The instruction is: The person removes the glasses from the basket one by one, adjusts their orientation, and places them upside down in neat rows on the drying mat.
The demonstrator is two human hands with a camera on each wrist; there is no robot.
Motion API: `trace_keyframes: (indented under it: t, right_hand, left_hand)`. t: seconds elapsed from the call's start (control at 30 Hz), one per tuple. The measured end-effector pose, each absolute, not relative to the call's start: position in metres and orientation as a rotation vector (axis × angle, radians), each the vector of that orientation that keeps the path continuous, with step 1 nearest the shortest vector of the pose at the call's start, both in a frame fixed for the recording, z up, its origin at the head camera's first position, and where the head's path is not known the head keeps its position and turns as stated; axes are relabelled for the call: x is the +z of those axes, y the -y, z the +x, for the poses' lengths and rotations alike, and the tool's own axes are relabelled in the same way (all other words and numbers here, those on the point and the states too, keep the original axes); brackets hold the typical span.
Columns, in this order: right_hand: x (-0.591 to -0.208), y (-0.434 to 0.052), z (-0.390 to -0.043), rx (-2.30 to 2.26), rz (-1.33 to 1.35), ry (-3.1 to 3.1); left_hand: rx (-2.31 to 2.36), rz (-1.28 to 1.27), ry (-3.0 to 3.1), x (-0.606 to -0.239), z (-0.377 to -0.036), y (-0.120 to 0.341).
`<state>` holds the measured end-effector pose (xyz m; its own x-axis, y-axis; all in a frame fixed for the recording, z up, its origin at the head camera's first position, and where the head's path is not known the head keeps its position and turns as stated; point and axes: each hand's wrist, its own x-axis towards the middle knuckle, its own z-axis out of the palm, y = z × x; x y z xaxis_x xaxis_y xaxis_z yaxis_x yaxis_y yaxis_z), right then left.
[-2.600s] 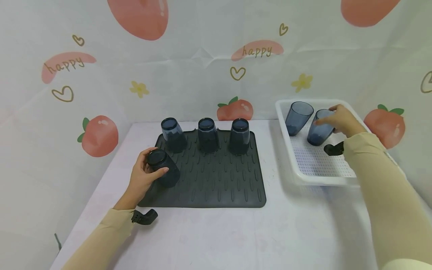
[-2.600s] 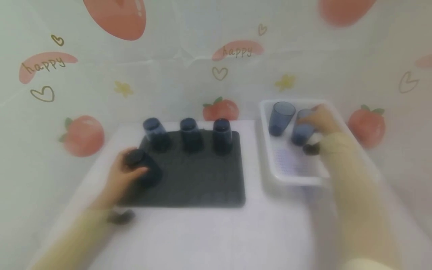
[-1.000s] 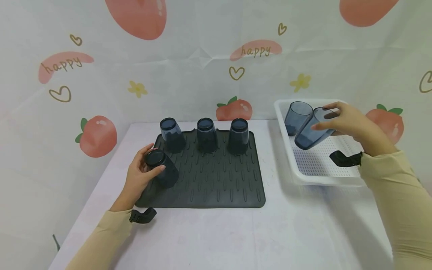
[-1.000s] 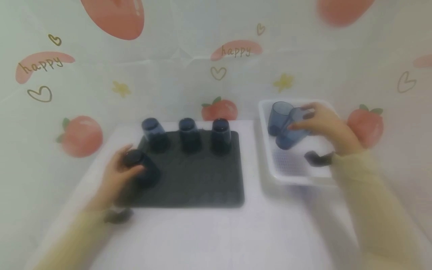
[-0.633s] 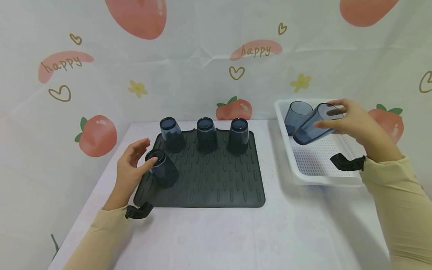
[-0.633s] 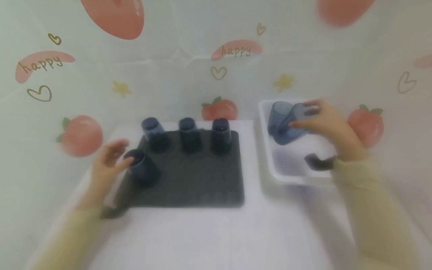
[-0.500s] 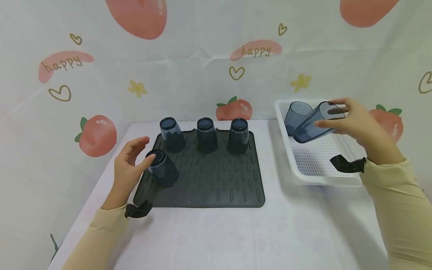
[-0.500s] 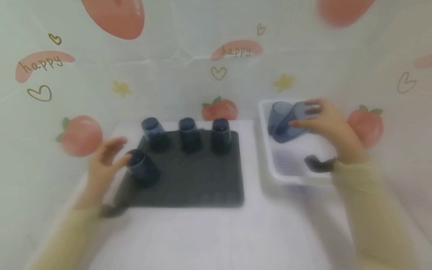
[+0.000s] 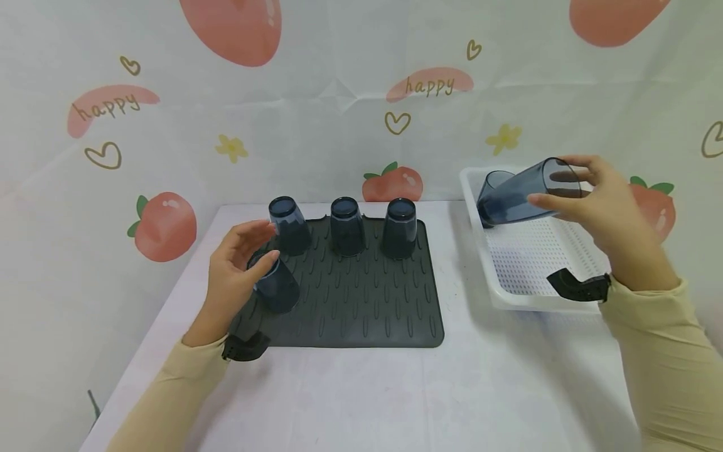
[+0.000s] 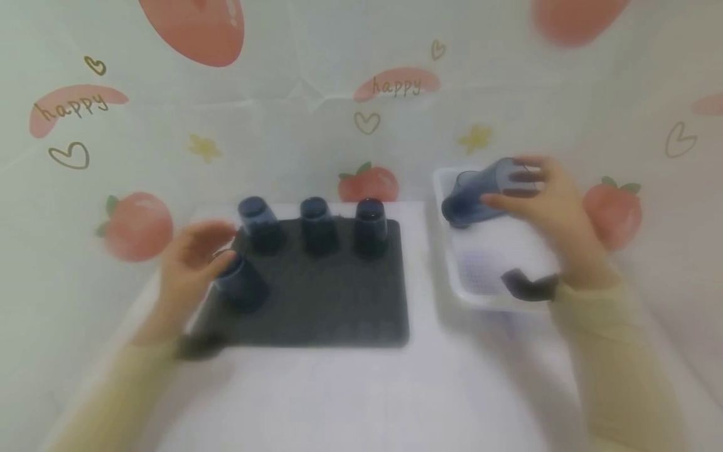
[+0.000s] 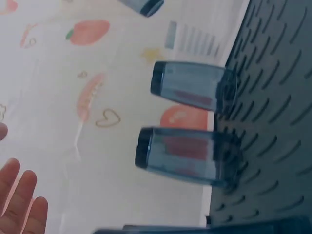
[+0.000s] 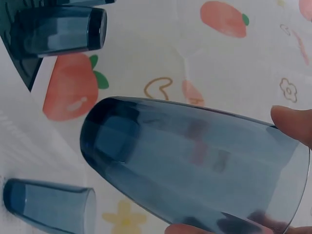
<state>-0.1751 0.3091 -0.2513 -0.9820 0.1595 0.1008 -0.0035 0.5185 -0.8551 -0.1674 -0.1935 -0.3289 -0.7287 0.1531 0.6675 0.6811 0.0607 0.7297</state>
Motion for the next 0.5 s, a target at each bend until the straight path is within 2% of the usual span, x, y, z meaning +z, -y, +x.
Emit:
trace_keyframes:
  t: [0.5]
  right_hand:
    - [-0.264,-0.280,-0.160,1.546,0.055,2.479]
  left_hand:
    - [-1.688,-0.913,2.098,-0.329,-0.172,0.168]
